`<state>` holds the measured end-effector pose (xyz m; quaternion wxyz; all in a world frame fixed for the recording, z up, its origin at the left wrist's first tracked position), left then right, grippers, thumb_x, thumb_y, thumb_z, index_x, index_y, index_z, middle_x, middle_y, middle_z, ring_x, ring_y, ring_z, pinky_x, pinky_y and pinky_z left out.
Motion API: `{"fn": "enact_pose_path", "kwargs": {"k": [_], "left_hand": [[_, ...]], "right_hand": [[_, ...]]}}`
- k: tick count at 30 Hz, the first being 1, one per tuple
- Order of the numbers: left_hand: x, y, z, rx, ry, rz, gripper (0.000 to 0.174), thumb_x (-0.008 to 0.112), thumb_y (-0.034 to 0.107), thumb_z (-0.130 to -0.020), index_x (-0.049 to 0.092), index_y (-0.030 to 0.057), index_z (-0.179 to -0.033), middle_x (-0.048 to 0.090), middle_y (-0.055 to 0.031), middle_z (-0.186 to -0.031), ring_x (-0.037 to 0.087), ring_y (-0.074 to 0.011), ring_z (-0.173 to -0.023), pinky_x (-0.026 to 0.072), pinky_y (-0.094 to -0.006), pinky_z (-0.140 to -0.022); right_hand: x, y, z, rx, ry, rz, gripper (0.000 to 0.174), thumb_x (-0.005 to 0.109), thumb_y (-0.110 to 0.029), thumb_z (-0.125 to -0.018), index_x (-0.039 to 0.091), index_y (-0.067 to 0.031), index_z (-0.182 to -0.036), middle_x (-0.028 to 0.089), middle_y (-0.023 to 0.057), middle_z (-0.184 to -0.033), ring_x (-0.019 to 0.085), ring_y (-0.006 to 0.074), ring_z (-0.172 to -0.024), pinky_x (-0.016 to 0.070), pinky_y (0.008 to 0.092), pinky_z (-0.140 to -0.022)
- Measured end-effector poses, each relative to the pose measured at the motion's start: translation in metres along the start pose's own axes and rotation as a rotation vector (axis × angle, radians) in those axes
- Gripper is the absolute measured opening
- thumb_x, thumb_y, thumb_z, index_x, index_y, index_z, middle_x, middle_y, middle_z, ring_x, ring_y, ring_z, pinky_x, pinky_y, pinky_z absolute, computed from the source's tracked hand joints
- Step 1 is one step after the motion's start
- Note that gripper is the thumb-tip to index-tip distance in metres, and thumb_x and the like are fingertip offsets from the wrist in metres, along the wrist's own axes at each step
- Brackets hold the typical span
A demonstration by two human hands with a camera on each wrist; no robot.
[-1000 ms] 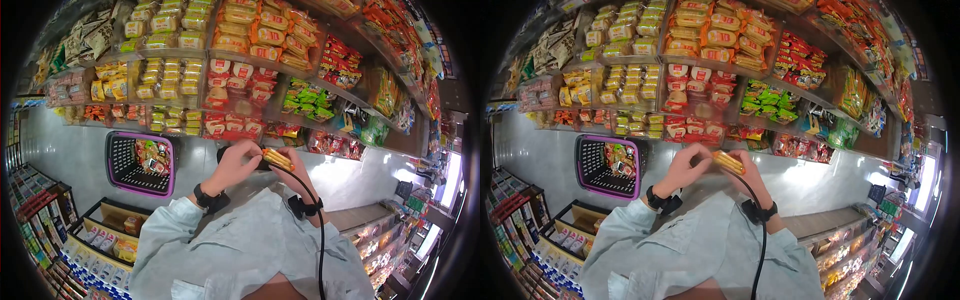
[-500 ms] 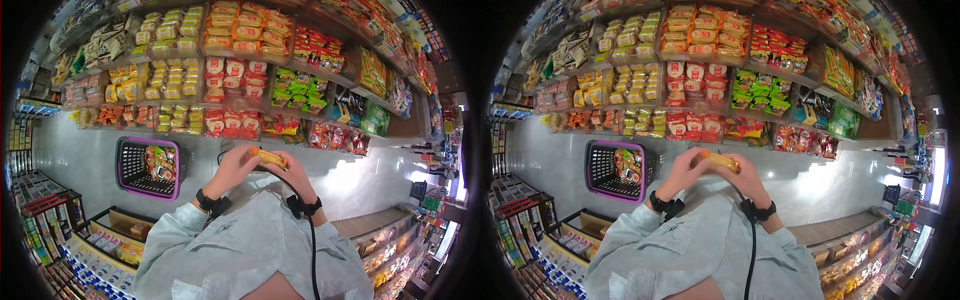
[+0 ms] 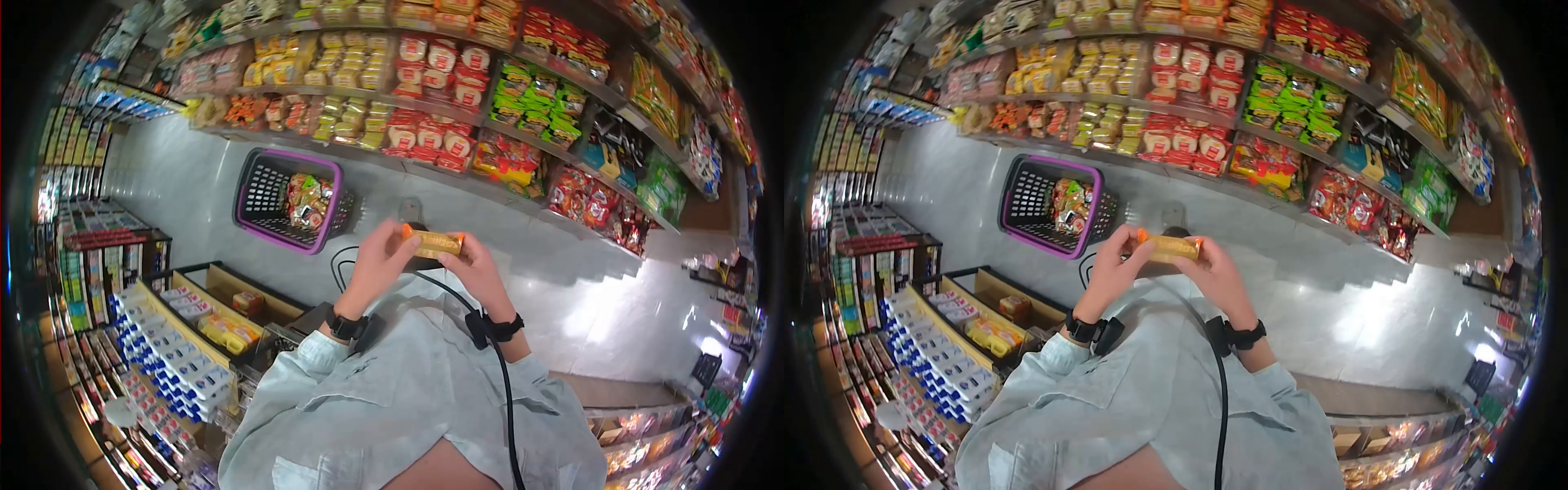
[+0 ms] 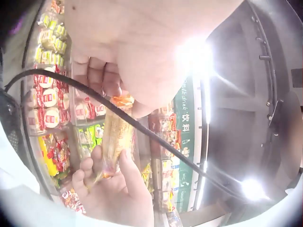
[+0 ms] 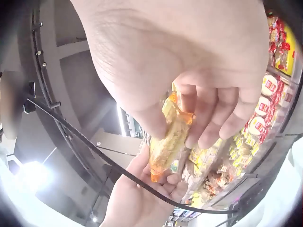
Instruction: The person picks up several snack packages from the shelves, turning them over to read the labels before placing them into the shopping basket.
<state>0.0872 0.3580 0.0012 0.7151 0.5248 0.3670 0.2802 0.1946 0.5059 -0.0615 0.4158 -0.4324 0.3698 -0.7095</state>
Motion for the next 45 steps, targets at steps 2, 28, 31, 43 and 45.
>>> {"fn": "enact_pose_path", "kwargs": {"k": [2,28,31,43,45], "left_hand": [[-0.018,-0.013,0.016,-0.028,0.028,-0.05,0.019,0.072,0.017,-0.1,0.058,0.0033,-0.098,0.059,0.0013,-0.081,0.054,-0.007,-0.075,0.0476,-0.0257,-0.071],[-0.384,-0.195,0.184,-0.252,0.599,0.005,0.025,0.066,0.025,-0.104,0.066,0.0003,-0.109,0.064,-0.0049,-0.074,0.059,-0.0112,-0.066,0.0486,-0.0301,-0.062],[-0.403,-0.2,0.175,-0.267,0.64,-0.008,0.026,0.066,0.025,-0.103,0.066,0.0004,-0.112,0.063,-0.005,-0.073,0.058,-0.0117,-0.065,0.0484,-0.0301,-0.063],[-0.449,-0.159,0.084,-0.441,0.826,-0.21,0.039,0.07,0.023,-0.1,0.066,0.0022,-0.133,0.069,-0.0103,-0.078,0.066,-0.0184,-0.072,0.0532,-0.0338,-0.071],[-0.443,-0.155,0.06,-0.474,0.75,-0.214,0.038,0.069,0.024,-0.1,0.067,0.0023,-0.131,0.07,-0.0112,-0.08,0.068,-0.02,-0.073,0.0538,-0.0349,-0.072]], "right_hand": [[0.017,0.007,0.001,-0.013,-0.06,0.013,0.04,0.071,-0.009,-0.1,0.056,0.0003,-0.136,0.067,0.0052,-0.125,0.064,0.0099,-0.113,0.0529,0.0275,-0.095],[0.41,0.098,-0.101,0.126,-0.455,0.455,0.042,0.067,-0.008,-0.102,0.059,-0.0011,-0.143,0.066,0.0062,-0.126,0.068,0.0105,-0.102,0.056,0.0268,-0.09],[0.427,0.097,-0.127,0.147,-0.521,0.517,0.044,0.067,-0.008,-0.102,0.058,0.0,-0.144,0.065,0.0066,-0.13,0.069,0.011,-0.1,0.057,0.0271,-0.089],[0.472,0.064,-0.306,0.032,-0.747,0.562,0.045,0.069,-0.015,-0.099,0.06,-0.0003,-0.141,0.066,0.0157,-0.128,0.074,0.0201,-0.104,0.0582,0.032,-0.086],[0.471,0.054,-0.321,0.11,-0.829,0.547,0.04,0.066,-0.012,-0.102,0.06,-0.0009,-0.139,0.069,0.0098,-0.12,0.072,0.0184,-0.108,0.0579,0.0317,-0.089]]}}
Point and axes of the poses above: each hand's wrist, its own z-axis away from the middle knuckle, its own x-axis out of the palm, y = z × x, the point moved 9 cm from there along -z, towards the middle knuckle
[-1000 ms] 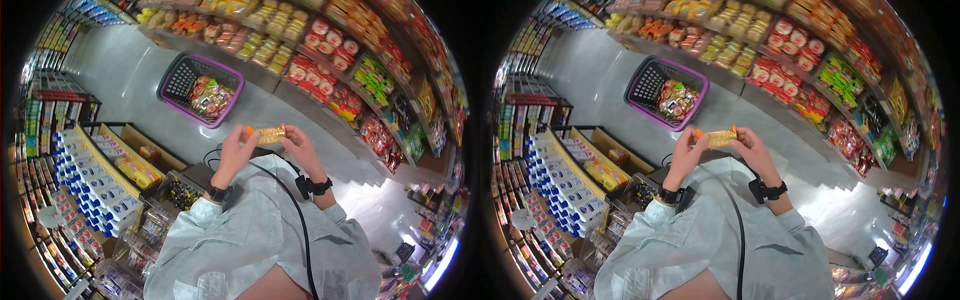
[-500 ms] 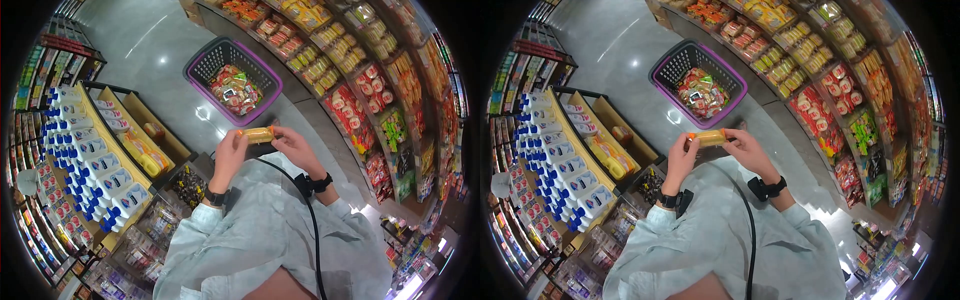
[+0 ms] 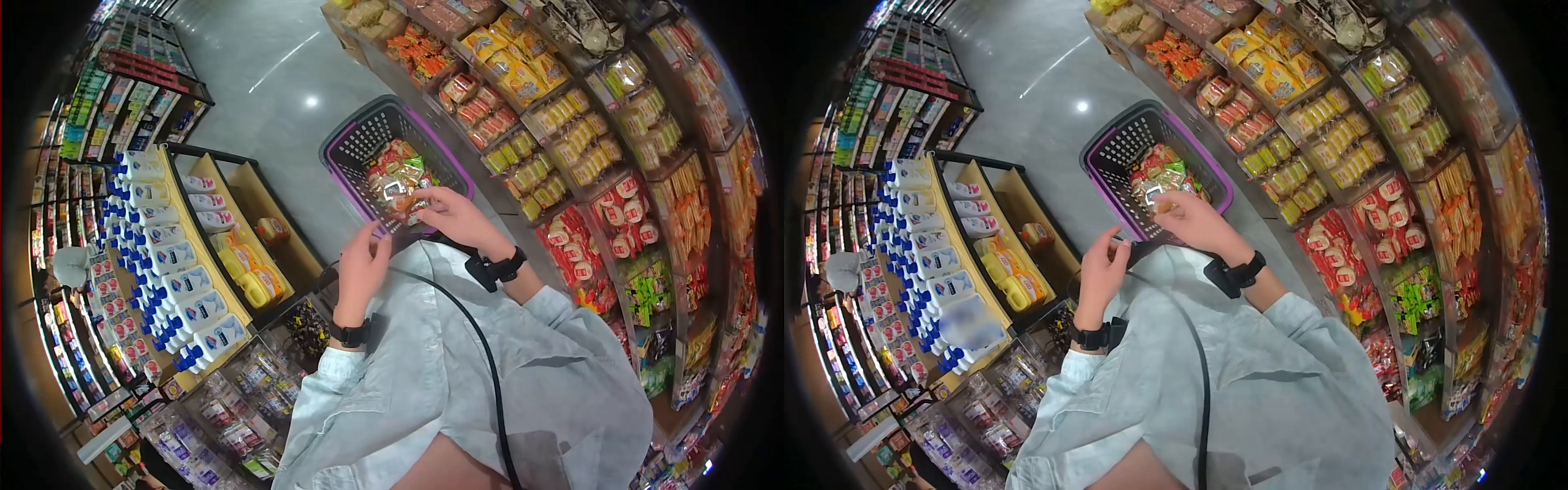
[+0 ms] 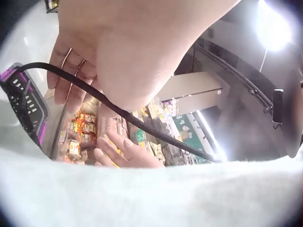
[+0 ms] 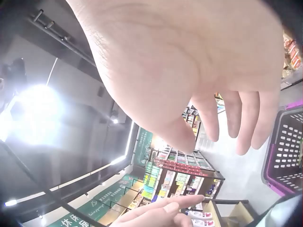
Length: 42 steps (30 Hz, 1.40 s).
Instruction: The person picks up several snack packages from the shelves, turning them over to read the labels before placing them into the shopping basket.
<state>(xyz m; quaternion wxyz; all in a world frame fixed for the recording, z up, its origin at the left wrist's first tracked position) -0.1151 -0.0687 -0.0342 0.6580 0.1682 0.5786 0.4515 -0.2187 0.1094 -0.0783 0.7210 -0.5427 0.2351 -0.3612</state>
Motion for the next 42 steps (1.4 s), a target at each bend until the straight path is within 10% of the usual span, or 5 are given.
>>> {"fn": "enact_pose_path", "kwargs": {"k": [14,20,30,42], "left_hand": [[0.044,0.027,-0.02,0.108,-0.406,-0.231,0.046,0.067,0.037,-0.096,0.068,0.0047,-0.129,0.075,-0.0155,-0.095,0.073,-0.0351,-0.091,0.0557,-0.0451,-0.08],[0.032,0.005,-0.006,0.333,-0.487,-0.308,0.038,0.066,0.033,-0.097,0.069,0.0047,-0.122,0.074,-0.0163,-0.092,0.071,-0.0374,-0.089,0.055,-0.0467,-0.078],[0.035,-0.113,0.058,0.322,-0.682,-0.052,0.022,0.066,0.024,-0.098,0.068,0.0024,-0.105,0.074,-0.0181,-0.087,0.072,-0.0331,-0.079,0.0556,-0.0415,-0.074],[0.049,-0.1,0.109,0.48,-0.811,-0.275,0.028,0.069,0.026,-0.095,0.069,0.0035,-0.112,0.074,-0.0193,-0.092,0.071,-0.0377,-0.086,0.0558,-0.0463,-0.077]], "right_hand": [[-0.053,0.027,0.042,0.039,0.189,-0.03,0.031,0.066,-0.015,-0.103,0.064,-0.0043,-0.132,0.071,0.0063,-0.122,0.067,0.0166,-0.107,0.0543,0.0341,-0.095],[0.003,0.039,0.064,-0.038,0.315,-0.208,0.03,0.068,-0.017,-0.103,0.065,-0.0031,-0.129,0.072,0.007,-0.117,0.069,0.0148,-0.104,0.0556,0.0324,-0.092],[0.139,0.065,0.159,0.153,0.226,0.534,0.038,0.067,-0.023,-0.098,0.065,-0.0018,-0.129,0.072,0.0141,-0.122,0.071,0.0279,-0.108,0.0567,0.0379,-0.094],[0.148,0.108,0.3,0.245,0.612,0.333,0.035,0.069,-0.028,-0.094,0.071,-0.0068,-0.121,0.076,0.0139,-0.11,0.072,0.0326,-0.103,0.0564,0.0411,-0.09]]}}
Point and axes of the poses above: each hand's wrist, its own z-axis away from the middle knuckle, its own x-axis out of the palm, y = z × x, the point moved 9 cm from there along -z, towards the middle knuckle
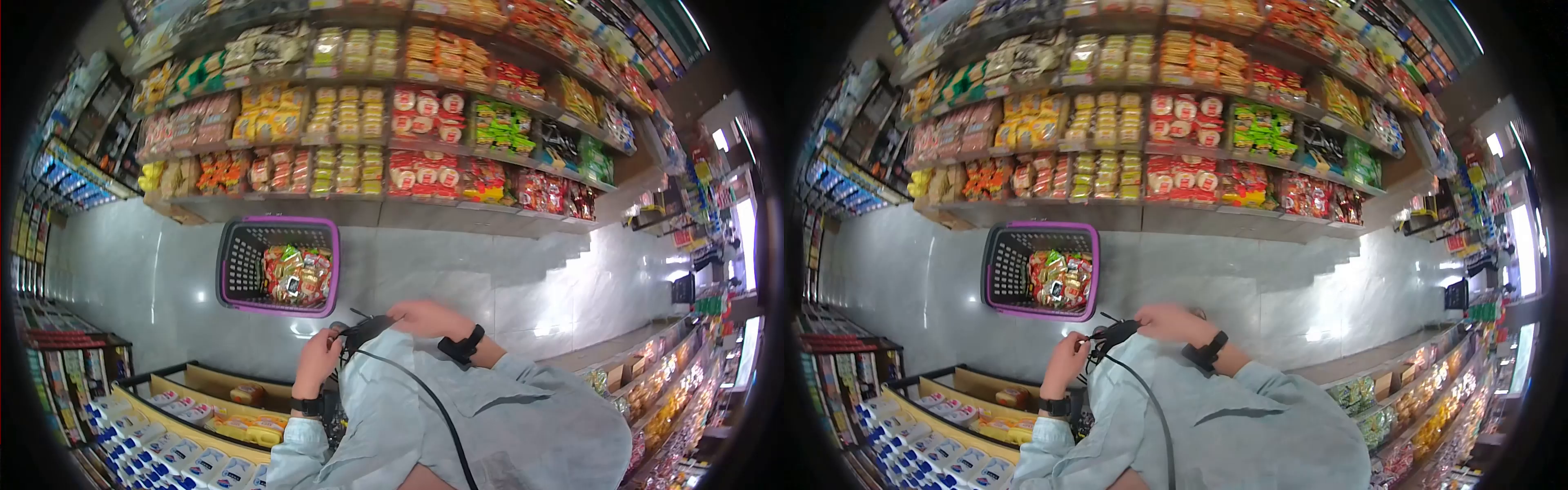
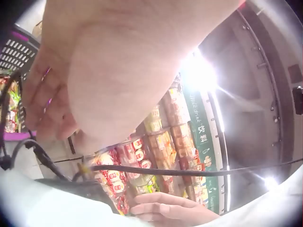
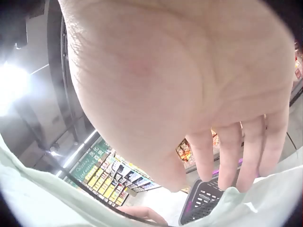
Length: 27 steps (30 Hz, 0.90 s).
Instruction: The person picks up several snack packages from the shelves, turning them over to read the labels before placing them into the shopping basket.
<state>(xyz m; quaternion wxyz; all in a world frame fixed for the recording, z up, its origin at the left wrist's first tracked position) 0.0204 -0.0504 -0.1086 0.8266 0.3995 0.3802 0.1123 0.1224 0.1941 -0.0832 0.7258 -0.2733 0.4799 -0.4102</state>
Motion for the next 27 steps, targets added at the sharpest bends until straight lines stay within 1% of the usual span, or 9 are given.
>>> {"fn": "enact_pose_path", "kwargs": {"k": [3,5,8,11,13,15,17,20,27], "left_hand": [[0.029,0.023,-0.004,-0.031,-0.047,-0.25,0.029,0.07,0.026,-0.094,0.07,0.0036,-0.113,0.074,-0.0191,-0.09,0.072,-0.038,-0.086,0.0558,-0.0473,-0.077],[0.062,0.053,-0.012,-0.018,-0.059,-0.278,0.031,0.07,0.028,-0.094,0.07,0.004,-0.114,0.074,-0.0188,-0.09,0.072,-0.0392,-0.088,0.0557,-0.0487,-0.077],[0.12,0.108,-0.022,0.043,-0.057,-0.305,0.031,0.07,0.029,-0.095,0.069,0.0045,-0.114,0.074,-0.018,-0.091,0.071,-0.0394,-0.088,0.0554,-0.0491,-0.077],[0.184,0.186,-0.042,0.161,-0.088,-0.273,0.029,0.069,0.028,-0.096,0.068,0.0046,-0.114,0.075,-0.0158,-0.092,0.071,-0.0388,-0.088,0.0549,-0.0497,-0.078],[0.225,0.24,-0.048,0.201,-0.166,-0.262,0.029,0.068,0.027,-0.097,0.068,0.0046,-0.115,0.074,-0.0156,-0.092,0.071,-0.0388,-0.088,0.0546,-0.0498,-0.077],[0.257,0.274,-0.053,0.254,-0.222,-0.268,0.028,0.068,0.026,-0.098,0.068,0.0049,-0.116,0.074,-0.0162,-0.092,0.071,-0.0381,-0.086,0.0547,-0.0481,-0.076],[0.281,0.295,-0.058,0.326,-0.261,-0.31,0.026,0.067,0.024,-0.098,0.067,0.0056,-0.117,0.074,-0.0177,-0.091,0.072,-0.0366,-0.084,0.055,-0.0447,-0.074],[0.292,0.312,-0.074,0.283,-0.292,-0.259,0.027,0.067,0.028,-0.098,0.069,0.0066,-0.114,0.074,-0.0161,-0.088,0.07,-0.0397,-0.084,0.0547,-0.0489,-0.075],[0.316,0.33,-0.141,0.278,-0.378,-0.386,0.035,0.06,0.039,-0.101,0.069,0.007,-0.112,0.074,-0.0185,-0.093,0.07,-0.0424,-0.09,0.0547,-0.0514,-0.078]], "right_hand": [[-0.016,0.04,0.029,-0.011,0.032,-0.035,0.035,0.068,-0.027,-0.096,0.069,-0.0058,-0.124,0.076,0.0148,-0.112,0.072,0.031,-0.106,0.0559,0.0407,-0.092],[-0.036,0.077,0.054,0.006,0.052,-0.065,0.035,0.068,-0.026,-0.098,0.069,-0.0053,-0.125,0.075,0.0151,-0.114,0.072,0.0306,-0.107,0.0555,0.0406,-0.094],[-0.07,0.137,0.103,-0.01,0.125,-0.218,0.033,0.067,-0.025,-0.098,0.068,-0.0044,-0.124,0.075,0.0143,-0.114,0.071,0.0295,-0.107,0.0552,0.0401,-0.094],[-0.115,0.166,0.153,0.029,0.158,-0.222,0.034,0.067,-0.025,-0.099,0.068,-0.0027,-0.124,0.075,0.0139,-0.113,0.072,0.0275,-0.106,0.0555,0.039,-0.093],[-0.137,0.189,0.181,0.057,0.263,-0.272,0.034,0.068,-0.025,-0.099,0.067,-0.0029,-0.125,0.075,0.0136,-0.112,0.072,0.0265,-0.105,0.0557,0.0379,-0.092],[-0.158,0.206,0.202,0.067,0.312,-0.289,0.033,0.068,-0.025,-0.099,0.067,-0.0033,-0.124,0.075,0.0134,-0.111,0.072,0.0258,-0.104,0.0558,0.0372,-0.092],[-0.173,0.213,0.212,0.056,0.318,-0.293,0.032,0.069,-0.024,-0.099,0.067,-0.0039,-0.123,0.075,0.0132,-0.11,0.072,0.0254,-0.102,0.0559,0.0369,-0.092],[-0.188,0.233,0.221,0.067,0.35,-0.288,0.031,0.069,-0.023,-0.099,0.067,-0.0043,-0.124,0.075,0.013,-0.11,0.072,0.0246,-0.101,0.0559,0.0363,-0.091],[-0.209,0.3,0.217,0.174,0.415,-0.457,0.034,0.07,-0.022,-0.099,0.066,-0.0043,-0.127,0.074,0.011,-0.109,0.071,0.0215,-0.101,0.0556,0.034,-0.089]]}}
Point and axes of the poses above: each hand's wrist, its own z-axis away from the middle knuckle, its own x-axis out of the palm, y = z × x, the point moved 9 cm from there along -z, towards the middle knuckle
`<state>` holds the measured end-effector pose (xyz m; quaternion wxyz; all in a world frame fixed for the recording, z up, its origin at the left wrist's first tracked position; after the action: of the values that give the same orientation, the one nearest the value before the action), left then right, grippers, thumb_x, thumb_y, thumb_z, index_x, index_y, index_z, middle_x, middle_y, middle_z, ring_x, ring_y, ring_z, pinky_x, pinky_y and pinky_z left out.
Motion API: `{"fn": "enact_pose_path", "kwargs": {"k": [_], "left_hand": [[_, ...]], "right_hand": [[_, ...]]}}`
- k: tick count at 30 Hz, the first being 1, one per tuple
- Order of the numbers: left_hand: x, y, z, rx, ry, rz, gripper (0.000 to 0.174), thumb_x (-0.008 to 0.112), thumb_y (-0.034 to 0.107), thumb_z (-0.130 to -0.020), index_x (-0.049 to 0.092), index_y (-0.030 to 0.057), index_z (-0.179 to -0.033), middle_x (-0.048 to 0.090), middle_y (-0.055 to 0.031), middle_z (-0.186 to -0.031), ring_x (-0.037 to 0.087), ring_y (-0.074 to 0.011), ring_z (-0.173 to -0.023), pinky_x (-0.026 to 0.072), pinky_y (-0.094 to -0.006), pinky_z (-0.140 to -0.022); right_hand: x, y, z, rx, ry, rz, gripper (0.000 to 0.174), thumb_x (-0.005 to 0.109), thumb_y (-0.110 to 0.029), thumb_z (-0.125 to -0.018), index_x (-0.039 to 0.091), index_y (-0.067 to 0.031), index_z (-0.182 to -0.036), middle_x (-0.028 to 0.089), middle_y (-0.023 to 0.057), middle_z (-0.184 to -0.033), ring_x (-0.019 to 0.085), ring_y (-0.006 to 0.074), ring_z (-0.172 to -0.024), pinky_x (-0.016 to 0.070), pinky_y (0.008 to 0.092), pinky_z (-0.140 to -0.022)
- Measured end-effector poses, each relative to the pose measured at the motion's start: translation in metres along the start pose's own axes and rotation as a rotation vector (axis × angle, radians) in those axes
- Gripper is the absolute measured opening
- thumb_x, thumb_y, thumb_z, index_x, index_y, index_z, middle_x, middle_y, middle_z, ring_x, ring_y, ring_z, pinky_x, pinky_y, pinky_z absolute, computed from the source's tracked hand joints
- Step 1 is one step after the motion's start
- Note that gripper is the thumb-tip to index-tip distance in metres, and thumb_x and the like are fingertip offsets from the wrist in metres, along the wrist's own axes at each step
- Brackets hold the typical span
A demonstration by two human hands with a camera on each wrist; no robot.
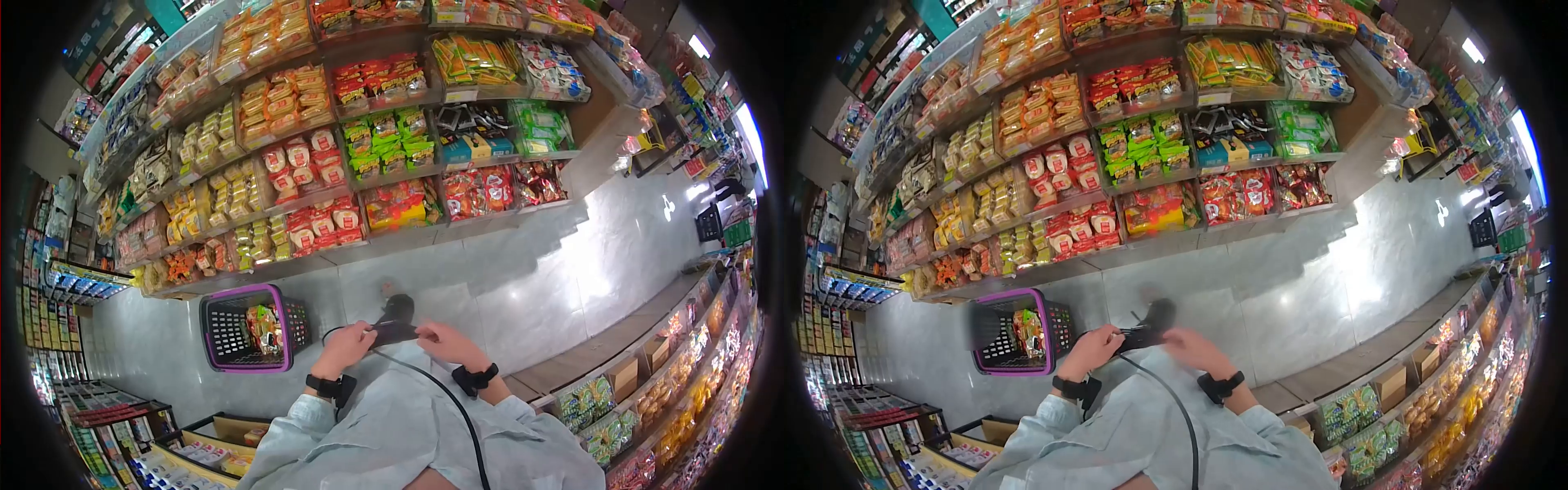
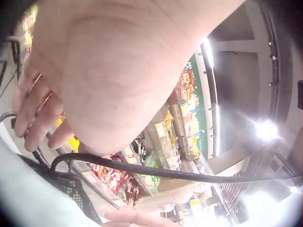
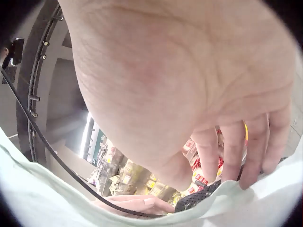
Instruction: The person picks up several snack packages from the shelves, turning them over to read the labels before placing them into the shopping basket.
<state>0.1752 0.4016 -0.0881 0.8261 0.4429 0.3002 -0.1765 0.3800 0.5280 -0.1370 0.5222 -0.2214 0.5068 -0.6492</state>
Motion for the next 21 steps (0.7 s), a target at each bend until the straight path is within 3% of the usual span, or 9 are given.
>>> {"fn": "enact_pose_path", "kwargs": {"k": [5,8,10,14,15,18,21], "left_hand": [[-0.013,0.017,-0.085,0.154,-0.008,-0.029,0.036,0.058,0.039,-0.102,0.068,0.0071,-0.113,0.074,-0.0209,-0.101,0.069,-0.0442,-0.096,0.0546,-0.0538,-0.083],[-0.027,0.028,-0.132,0.133,-0.069,-0.049,0.035,0.059,0.038,-0.101,0.067,0.0073,-0.115,0.073,-0.0198,-0.104,0.068,-0.0447,-0.099,0.0547,-0.0552,-0.085],[-0.044,0.041,-0.157,0.198,0.002,-0.061,0.034,0.061,0.037,-0.099,0.066,0.0075,-0.114,0.072,-0.0193,-0.104,0.068,-0.0448,-0.099,0.0551,-0.0554,-0.085],[-0.055,0.024,-0.193,0.24,0.011,-0.119,0.032,0.066,0.035,-0.096,0.066,0.0072,-0.112,0.071,-0.0199,-0.101,0.069,-0.0443,-0.097,0.0557,-0.0545,-0.085],[-0.06,0.021,-0.2,0.218,0.014,-0.124,0.032,0.065,0.036,-0.097,0.068,0.0116,-0.118,0.073,-0.0205,-0.104,0.069,-0.0454,-0.095,0.0559,-0.0553,-0.083],[-0.066,0.011,-0.206,0.13,0.027,-0.111,0.035,0.066,0.035,-0.096,0.068,0.0137,-0.125,0.073,-0.0187,-0.107,0.069,-0.0438,-0.098,0.0561,-0.0531,-0.086],[-0.07,0.011,-0.216,0.115,0.018,-0.101,0.031,0.066,0.031,-0.094,0.066,0.004,-0.109,0.071,-0.0227,-0.105,0.069,-0.0438,-0.1,0.0559,-0.0529,-0.088]], "right_hand": [[-0.055,-0.008,-0.027,0.134,0.092,-0.037,0.035,0.071,-0.023,-0.099,0.068,-0.0038,-0.128,0.075,0.0126,-0.112,0.072,0.0222,-0.103,0.0569,0.036,-0.09],[-0.097,-0.037,-0.05,0.127,0.19,-0.069,0.03,0.07,-0.019,-0.099,0.069,-0.0025,-0.124,0.076,0.0115,-0.106,0.072,0.0197,-0.097,0.0577,0.0331,-0.087],[-0.123,-0.045,-0.074,0.085,0.233,-0.038,0.027,0.07,-0.015,-0.099,0.069,-0.0017,-0.122,0.076,0.011,-0.106,0.072,0.0188,-0.096,0.0576,0.0318,-0.086],[-0.152,-0.065,-0.119,0.135,0.264,0.0,0.021,0.069,-0.011,-0.1,0.07,-0.0004,-0.118,0.076,0.0101,-0.104,0.073,0.0172,-0.093,0.0572,0.0302,-0.085],[-0.159,-0.068,-0.128,0.144,0.26,-0.058,0.02,0.069,-0.01,-0.1,0.07,-0.0004,-0.117,0.076,0.0096,-0.104,0.072,0.0164,-0.094,0.0565,0.0295,-0.085],[-0.181,-0.081,-0.159,0.096,0.236,-0.081,0.018,0.068,-0.01,-0.1,0.07,-0.0004,-0.116,0.076,0.0084,-0.104,0.072,0.0155,-0.094,0.0557,0.0287,-0.087],[-0.206,-0.102,-0.197,0.051,0.213,0.035,0.018,0.068,-0.01,-0.1,0.071,-0.001,-0.116,0.075,0.0067,-0.103,0.071,0.0142,-0.096,0.0551,0.0287,-0.088]]}}
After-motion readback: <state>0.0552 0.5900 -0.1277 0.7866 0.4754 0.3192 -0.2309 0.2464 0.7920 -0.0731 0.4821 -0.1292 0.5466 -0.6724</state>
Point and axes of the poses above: each hand's wrist, its own z-axis away from the middle knuckle, its own x-axis out of the palm, y = z × x, the point moved 9 cm from there along -z, towards the middle knuckle
